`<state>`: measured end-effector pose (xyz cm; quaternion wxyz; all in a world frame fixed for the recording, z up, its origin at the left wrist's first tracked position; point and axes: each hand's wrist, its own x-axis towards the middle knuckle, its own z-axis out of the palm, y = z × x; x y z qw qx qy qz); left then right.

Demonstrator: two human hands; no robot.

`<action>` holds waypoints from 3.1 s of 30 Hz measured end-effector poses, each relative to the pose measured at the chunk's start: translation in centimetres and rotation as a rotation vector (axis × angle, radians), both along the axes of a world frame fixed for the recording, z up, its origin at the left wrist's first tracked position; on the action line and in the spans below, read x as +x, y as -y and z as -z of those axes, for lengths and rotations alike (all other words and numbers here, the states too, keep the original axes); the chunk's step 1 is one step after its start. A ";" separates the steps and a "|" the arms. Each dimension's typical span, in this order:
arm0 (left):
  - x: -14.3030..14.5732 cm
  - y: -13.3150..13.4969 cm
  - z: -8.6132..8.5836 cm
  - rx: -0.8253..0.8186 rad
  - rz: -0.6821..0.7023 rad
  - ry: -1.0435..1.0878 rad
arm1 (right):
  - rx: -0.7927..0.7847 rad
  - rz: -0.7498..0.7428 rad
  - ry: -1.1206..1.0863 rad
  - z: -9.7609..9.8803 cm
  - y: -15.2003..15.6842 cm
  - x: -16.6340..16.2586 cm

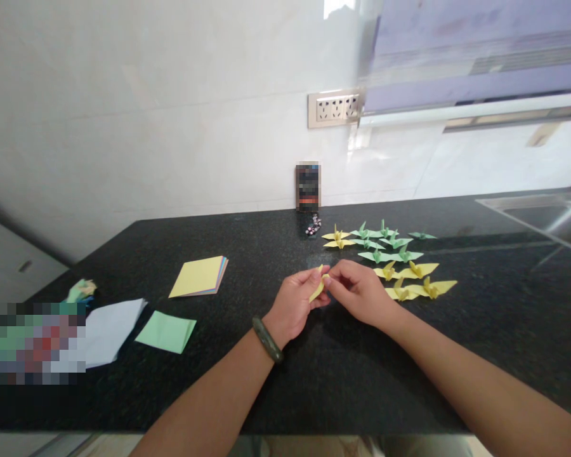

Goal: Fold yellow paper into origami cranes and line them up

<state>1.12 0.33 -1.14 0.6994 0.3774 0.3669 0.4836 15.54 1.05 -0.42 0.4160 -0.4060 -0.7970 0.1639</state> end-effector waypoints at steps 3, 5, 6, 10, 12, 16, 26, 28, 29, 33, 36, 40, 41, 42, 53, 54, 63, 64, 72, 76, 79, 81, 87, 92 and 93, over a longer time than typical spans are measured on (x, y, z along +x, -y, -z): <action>0.0 0.0 0.1 0.014 0.027 -0.003 | 0.026 0.022 -0.037 0.0 -0.2 0.0; 0.1 -0.1 0.1 0.034 -0.070 -0.056 | 0.041 0.080 -0.065 0.0 -0.4 0.2; 0.1 -0.2 0.1 0.054 -0.162 -0.106 | 0.055 0.114 -0.072 0.0 -0.4 0.2; -0.1 -0.5 -0.3 0.104 -0.340 -0.297 | 0.116 0.154 -0.041 0.0 -0.5 0.5; -0.3 -0.5 -0.5 0.046 -0.197 -0.288 | 0.125 0.132 -0.017 0.0 -0.5 0.5; -0.7 -0.5 -0.4 0.003 -0.034 -0.173 | 0.044 0.034 -0.067 -0.2 -0.5 0.5; -1.5 -1.0 -0.3 -0.003 0.099 -0.124 | -0.699 -0.099 -0.450 0.3 -1.4 0.5; -1.5 -1.0 -0.4 -0.001 0.090 -0.130 | -0.754 -0.148 -0.514 0.1 -1.1 0.4; -1.5 -1.0 -0.4 -0.004 0.087 -0.132 | -0.792 -0.178 -0.553 0.0 -1.0 0.3; -1.6 -0.9 -0.5 -0.037 0.149 -0.089 | -1.000 -0.310 -0.685 -0.3 -0.5 0.2; -1.6 -0.8 -0.7 -0.097 0.227 0.060 | -1.094 -0.365 -0.806 -0.4 -0.4 0.0; -1.4 -0.6 -0.7 -0.103 0.258 0.260 | -1.161 -0.437 -0.971 -0.4 -0.3 -0.2; -1.4 -0.5 -0.7 -0.095 0.255 0.296 | -1.170 -0.450 -1.000 -0.4 -0.3 -0.2; -1.3 -0.5 -0.7 -0.088 0.252 0.325 | -1.177 -0.458 -1.022 -0.4 -0.3 -0.3; -1.0 -0.2 -0.7 -0.075 0.265 0.441 | -1.246 -0.446 -1.213 -0.3 0.1 -0.7; -1.0 -0.2 -0.7 -0.072 0.263 0.445 | -1.245 -0.439 -1.225 -0.3 0.1 -0.8; -0.7 -0.3 -0.5 -0.085 0.239 0.485 | -1.229 -0.359 -1.275 -0.6 0.6 -1.1; -0.7 -0.3 -0.6 -0.089 0.237 0.491 | -1.229 -0.351 -1.279 -0.6 0.7 -1.1; -0.6 -0.2 -0.7 -0.089 0.234 0.516 | -1.218 -0.338 -1.291 -0.6 0.6 -1.2; -0.6 -0.1 -0.7 -0.085 0.228 0.508 | -1.210 -0.325 -1.298 -0.6 0.7 -1.2; -0.5 -0.1 -0.8 -0.087 0.211 0.508 | -1.202 -0.322 -1.300 -0.7 0.8 -1.2; -0.5 0.0 -0.9 -0.088 0.204 0.513 | -1.197 -0.320 -1.297 -0.7 0.8 -1.3; -0.5 -0.1 -0.7 -0.049 0.217 0.472 | -1.171 -0.323 -1.287 -0.4 0.7 -1.4; -0.6 -0.2 -0.2 0.007 0.215 0.313 | -1.126 -0.317 -1.219 -0.5 0.6 -1.5; -0.6 -0.3 -0.2 0.011 0.227 0.289 | -1.119 -0.325 -1.202 -0.5 0.6 -1.5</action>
